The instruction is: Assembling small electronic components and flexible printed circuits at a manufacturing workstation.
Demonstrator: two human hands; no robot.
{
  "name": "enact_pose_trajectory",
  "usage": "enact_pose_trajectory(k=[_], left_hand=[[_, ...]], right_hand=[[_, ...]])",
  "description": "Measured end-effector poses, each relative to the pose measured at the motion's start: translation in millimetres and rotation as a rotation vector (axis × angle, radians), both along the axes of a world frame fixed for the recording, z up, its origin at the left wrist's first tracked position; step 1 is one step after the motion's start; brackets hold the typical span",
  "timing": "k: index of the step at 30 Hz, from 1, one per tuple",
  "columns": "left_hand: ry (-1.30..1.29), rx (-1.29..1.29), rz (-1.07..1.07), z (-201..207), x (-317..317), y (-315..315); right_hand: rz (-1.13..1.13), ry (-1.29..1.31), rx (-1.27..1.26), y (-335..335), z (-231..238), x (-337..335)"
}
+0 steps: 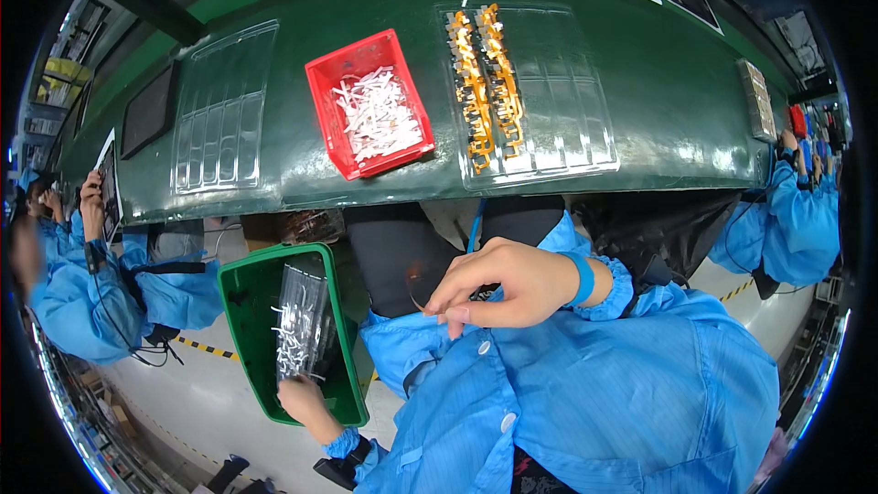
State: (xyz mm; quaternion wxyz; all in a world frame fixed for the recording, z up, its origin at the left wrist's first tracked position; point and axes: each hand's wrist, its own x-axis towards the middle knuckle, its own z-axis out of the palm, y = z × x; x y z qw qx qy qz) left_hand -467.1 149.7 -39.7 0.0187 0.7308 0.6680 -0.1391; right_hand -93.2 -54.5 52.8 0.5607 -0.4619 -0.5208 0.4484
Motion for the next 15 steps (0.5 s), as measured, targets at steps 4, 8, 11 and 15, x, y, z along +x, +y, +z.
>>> enact_pose_trajectory(k=[4, 8, 11, 15], left_hand=[[-0.168, 0.202, 0.027, 20, 56, 13], [-1.533, -0.475, -0.198, 67, 133, -40], [-1.707, -1.1, -0.228, 76, 159, -67], [-1.745, -1.329, -0.201, 76, 169, -77]], right_hand=[[0.041, 0.049, -0.021, -2, 4, 2], [0.115, 0.096, -0.046, -1, 4, 0], [0.122, 0.089, -0.011, -3, 2, -1], [0.129, 0.094, -0.036, -14, -3, 0]])
